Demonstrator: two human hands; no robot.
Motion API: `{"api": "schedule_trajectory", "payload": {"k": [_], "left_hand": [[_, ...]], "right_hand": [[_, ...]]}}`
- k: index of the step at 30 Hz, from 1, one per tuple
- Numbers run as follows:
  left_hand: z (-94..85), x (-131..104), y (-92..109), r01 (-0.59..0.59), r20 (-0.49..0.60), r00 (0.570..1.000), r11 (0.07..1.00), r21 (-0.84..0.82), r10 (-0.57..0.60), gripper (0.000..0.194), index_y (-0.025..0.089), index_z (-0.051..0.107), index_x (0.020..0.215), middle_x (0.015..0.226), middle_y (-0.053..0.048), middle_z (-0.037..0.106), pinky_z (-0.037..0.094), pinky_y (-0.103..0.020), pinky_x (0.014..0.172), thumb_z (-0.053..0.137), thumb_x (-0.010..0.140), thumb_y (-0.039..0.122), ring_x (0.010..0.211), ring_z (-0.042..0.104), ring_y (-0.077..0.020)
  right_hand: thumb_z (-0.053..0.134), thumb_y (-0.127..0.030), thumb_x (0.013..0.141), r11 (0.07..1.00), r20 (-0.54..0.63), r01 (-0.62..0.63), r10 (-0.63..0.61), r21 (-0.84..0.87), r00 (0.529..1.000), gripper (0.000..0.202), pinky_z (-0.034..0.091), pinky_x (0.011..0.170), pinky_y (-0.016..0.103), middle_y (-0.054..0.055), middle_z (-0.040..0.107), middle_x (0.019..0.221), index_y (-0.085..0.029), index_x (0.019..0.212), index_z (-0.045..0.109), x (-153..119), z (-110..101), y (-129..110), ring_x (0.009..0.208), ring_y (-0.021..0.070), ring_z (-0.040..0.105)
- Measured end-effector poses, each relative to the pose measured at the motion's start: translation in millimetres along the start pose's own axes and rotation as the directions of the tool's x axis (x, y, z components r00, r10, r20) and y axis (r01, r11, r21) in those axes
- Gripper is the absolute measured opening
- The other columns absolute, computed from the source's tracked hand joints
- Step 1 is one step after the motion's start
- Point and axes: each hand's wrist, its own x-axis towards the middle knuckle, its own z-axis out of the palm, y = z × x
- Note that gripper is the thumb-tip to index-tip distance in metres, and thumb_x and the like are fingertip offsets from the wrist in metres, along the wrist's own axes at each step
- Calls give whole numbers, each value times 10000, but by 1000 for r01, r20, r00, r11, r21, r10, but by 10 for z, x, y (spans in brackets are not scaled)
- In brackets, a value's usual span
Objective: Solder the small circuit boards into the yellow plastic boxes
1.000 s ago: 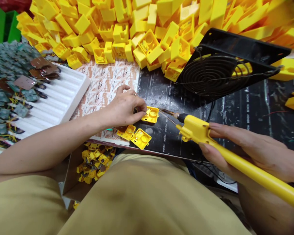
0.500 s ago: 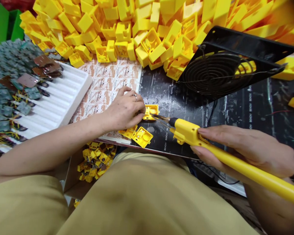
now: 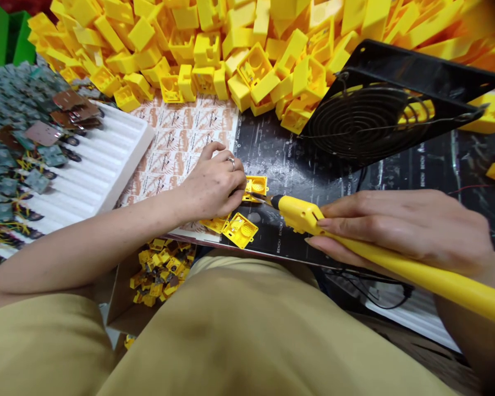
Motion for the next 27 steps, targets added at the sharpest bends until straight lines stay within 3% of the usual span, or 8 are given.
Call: {"api": "schedule_trajectory", "payload": {"k": [4, 9, 13, 17, 21, 23, 27], "left_hand": [[-1, 15, -2, -6, 9, 1000, 1000, 22, 6, 283, 184, 675, 703, 798, -50, 692, 388, -487, 994, 447, 853, 258, 851, 567, -224], [-20, 25, -11, -26, 36, 999, 999, 19, 26, 289, 181, 675, 706, 807, -50, 688, 394, -497, 1004, 436, 853, 247, 833, 560, -217], [-31, 32, -12, -28, 42, 999, 999, 25, 27, 286, 192, 673, 710, 807, -39, 686, 399, -495, 1001, 436, 858, 253, 832, 562, -214], [-28, 47, -9, -25, 61, 998, 999, 22, 23, 289, 193, 671, 705, 801, -39, 686, 389, -494, 1010, 436, 857, 265, 850, 572, -222], [-30, 64, -9, -30, 78, 997, 999, 27, 28, 281, 188, 680, 702, 792, -40, 673, 383, -489, 1005, 442, 843, 243, 862, 572, -220], [-38, 71, -6, -48, 88, 995, 997, 60, 42, 294, 191, 673, 697, 797, -35, 670, 396, -483, 986, 429, 854, 242, 859, 570, -218], [-62, 73, 11, -49, 93, 995, 994, 94, 40, 304, 185, 662, 694, 869, -54, 676, 433, -463, 930, 432, 879, 260, 900, 579, -239]], "right_hand": [[740, -204, 816, 1000, 43, -5, 4, 24, 999, 166, 545, 687, 146, 3, 716, 786, -183, 929, 620, 15, -64, 24, 710, 66, 676], [660, -258, 894, 993, 21, -116, 115, 13, 993, 79, 547, 674, 140, -5, 702, 717, -209, 869, 603, -20, -118, -19, 673, 63, 675], [710, -211, 846, 998, -13, -56, 56, 21, 998, 112, 557, 600, 162, -4, 690, 681, -201, 847, 599, 52, -55, -40, 621, 80, 664], [699, -208, 853, 1000, 31, -20, 20, 12, 999, 91, 560, 598, 172, -1, 710, 735, -213, 889, 616, 76, -36, -59, 638, 82, 669], [667, -255, 882, 991, 36, -133, 133, 16, 990, 41, 568, 636, 161, 4, 722, 767, -235, 880, 632, -38, -151, -33, 676, 84, 689], [662, -252, 884, 992, 59, -126, 124, 19, 991, 35, 557, 617, 125, 14, 731, 804, -234, 900, 637, -126, -202, 14, 698, 80, 698], [711, -236, 841, 977, -6, -208, 209, 55, 978, 159, 563, 560, 152, 22, 725, 832, -244, 984, 640, -314, -185, 35, 672, 112, 698]]}}
